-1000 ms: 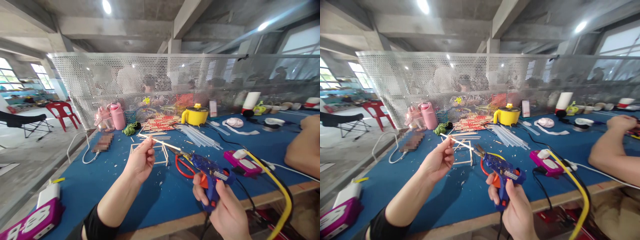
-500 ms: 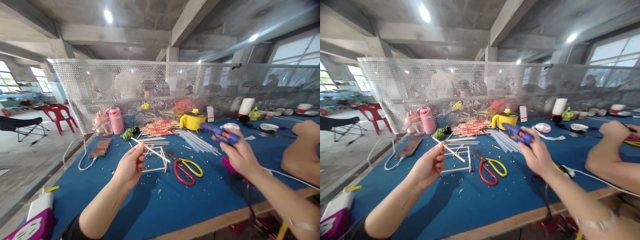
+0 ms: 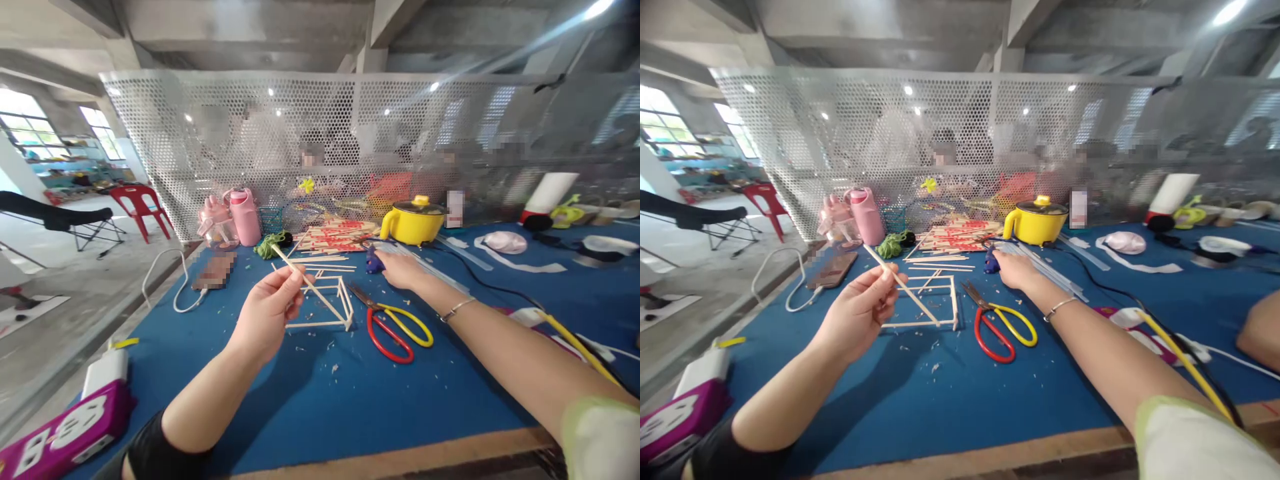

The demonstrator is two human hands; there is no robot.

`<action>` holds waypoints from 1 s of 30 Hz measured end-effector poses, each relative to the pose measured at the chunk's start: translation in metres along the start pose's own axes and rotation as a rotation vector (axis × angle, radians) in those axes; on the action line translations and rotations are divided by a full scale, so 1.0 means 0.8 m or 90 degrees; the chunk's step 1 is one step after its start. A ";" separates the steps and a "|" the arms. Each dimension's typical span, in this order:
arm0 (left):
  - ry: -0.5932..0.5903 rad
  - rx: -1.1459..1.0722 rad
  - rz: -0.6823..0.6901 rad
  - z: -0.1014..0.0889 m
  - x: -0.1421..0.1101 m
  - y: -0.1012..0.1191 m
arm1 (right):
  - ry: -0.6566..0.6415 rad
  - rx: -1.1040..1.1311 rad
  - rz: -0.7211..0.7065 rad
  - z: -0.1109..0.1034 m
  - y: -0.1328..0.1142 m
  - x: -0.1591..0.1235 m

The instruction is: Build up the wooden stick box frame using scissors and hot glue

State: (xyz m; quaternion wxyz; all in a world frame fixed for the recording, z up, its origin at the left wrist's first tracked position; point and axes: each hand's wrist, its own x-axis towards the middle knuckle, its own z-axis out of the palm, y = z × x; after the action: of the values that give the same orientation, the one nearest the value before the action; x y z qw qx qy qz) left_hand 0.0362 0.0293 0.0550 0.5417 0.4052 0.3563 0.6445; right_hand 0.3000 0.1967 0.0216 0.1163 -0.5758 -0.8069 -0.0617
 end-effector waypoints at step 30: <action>-0.061 0.755 -0.076 -0.136 -0.008 -0.017 | -0.416 0.165 -0.374 -0.047 -0.198 0.016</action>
State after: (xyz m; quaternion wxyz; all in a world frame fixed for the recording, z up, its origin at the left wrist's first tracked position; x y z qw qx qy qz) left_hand -0.0566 0.0231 -0.0035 0.2740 0.6461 0.6527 0.2852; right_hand 0.1511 0.1474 0.0664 -0.0956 -0.2925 -0.9315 0.1942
